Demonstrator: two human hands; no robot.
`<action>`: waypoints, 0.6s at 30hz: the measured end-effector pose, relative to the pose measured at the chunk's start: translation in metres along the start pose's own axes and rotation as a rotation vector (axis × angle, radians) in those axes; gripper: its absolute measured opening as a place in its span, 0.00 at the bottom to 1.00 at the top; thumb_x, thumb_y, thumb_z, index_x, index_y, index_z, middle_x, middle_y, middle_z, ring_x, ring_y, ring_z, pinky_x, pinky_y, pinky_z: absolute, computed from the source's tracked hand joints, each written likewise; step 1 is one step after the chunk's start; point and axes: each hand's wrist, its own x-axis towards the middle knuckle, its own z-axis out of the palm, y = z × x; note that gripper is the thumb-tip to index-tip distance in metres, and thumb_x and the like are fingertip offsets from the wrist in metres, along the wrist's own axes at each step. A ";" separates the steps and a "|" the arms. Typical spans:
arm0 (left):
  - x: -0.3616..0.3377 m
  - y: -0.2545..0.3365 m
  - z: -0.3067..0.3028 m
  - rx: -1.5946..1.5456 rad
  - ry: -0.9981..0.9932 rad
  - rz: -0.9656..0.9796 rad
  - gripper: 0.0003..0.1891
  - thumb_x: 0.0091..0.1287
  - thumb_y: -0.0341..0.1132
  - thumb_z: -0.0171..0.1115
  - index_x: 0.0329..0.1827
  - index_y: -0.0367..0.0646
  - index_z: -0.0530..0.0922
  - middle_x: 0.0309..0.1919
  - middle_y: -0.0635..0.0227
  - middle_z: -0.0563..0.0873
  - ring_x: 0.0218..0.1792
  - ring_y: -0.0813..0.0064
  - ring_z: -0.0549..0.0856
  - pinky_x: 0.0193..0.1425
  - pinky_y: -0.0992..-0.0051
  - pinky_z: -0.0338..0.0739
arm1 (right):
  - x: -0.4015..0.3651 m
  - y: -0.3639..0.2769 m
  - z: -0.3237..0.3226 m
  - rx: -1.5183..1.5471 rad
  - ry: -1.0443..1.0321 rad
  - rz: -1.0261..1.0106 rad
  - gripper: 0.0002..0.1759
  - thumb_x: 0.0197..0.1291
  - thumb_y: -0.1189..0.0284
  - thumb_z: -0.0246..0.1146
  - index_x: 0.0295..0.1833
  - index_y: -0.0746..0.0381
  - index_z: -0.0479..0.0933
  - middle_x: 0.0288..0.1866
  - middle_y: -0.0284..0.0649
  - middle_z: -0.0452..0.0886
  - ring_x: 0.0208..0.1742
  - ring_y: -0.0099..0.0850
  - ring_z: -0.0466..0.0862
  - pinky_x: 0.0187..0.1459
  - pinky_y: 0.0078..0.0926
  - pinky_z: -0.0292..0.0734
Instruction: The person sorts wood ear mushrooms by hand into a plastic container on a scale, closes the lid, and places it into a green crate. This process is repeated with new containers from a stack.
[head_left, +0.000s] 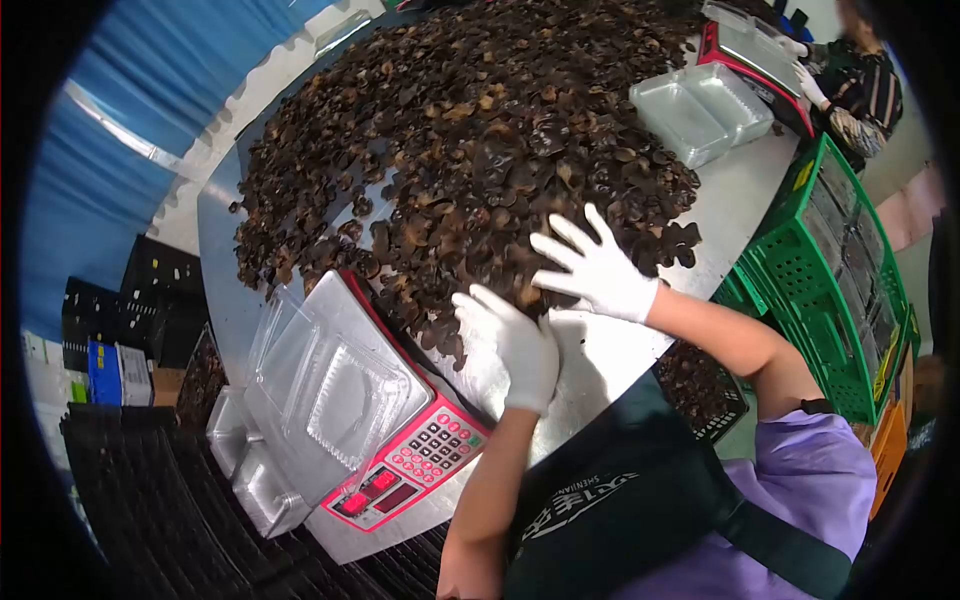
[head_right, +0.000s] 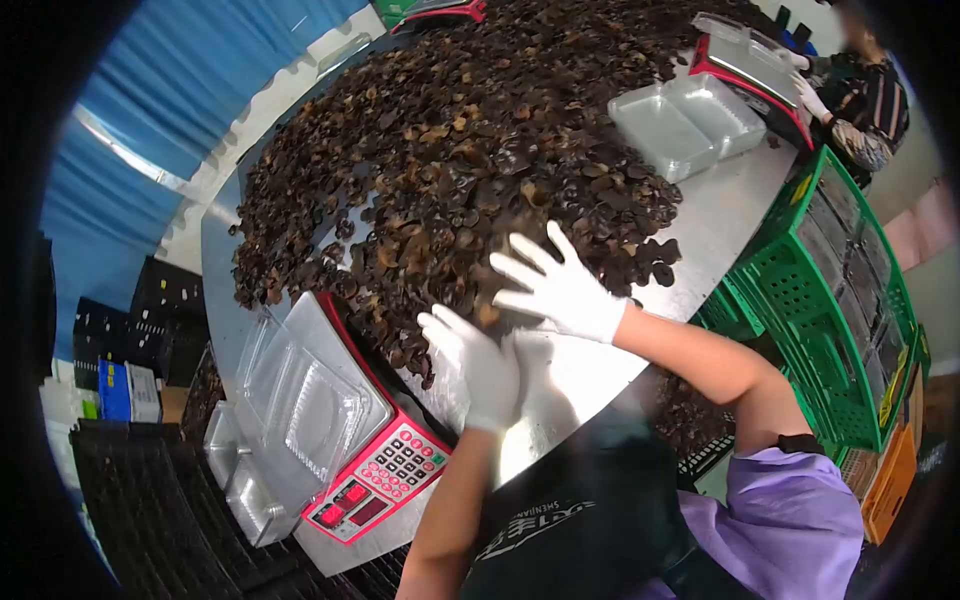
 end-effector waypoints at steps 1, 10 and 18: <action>0.015 0.006 0.006 0.101 -0.003 -0.029 0.53 0.63 0.40 0.63 0.75 0.18 0.35 0.75 0.26 0.35 0.77 0.30 0.37 0.79 0.44 0.31 | 0.014 0.011 0.002 0.035 -0.019 0.007 0.34 0.47 0.48 0.69 0.63 0.42 0.77 0.80 0.39 0.59 0.81 0.47 0.54 0.75 0.72 0.39; 0.080 0.024 0.011 -0.128 0.113 -0.066 0.57 0.58 0.43 0.73 0.79 0.30 0.39 0.76 0.28 0.38 0.76 0.28 0.40 0.79 0.44 0.40 | 0.083 0.047 -0.008 -0.084 -0.157 0.179 0.39 0.41 0.53 0.77 0.63 0.47 0.78 0.79 0.43 0.60 0.81 0.49 0.52 0.76 0.67 0.39; -0.071 -0.003 -0.048 -0.333 -0.196 0.261 0.43 0.62 0.35 0.69 0.77 0.35 0.55 0.75 0.33 0.52 0.74 0.34 0.58 0.76 0.51 0.58 | 0.104 -0.045 -0.017 0.332 0.115 -0.103 0.29 0.49 0.59 0.70 0.60 0.53 0.79 0.72 0.46 0.68 0.79 0.43 0.59 0.77 0.56 0.46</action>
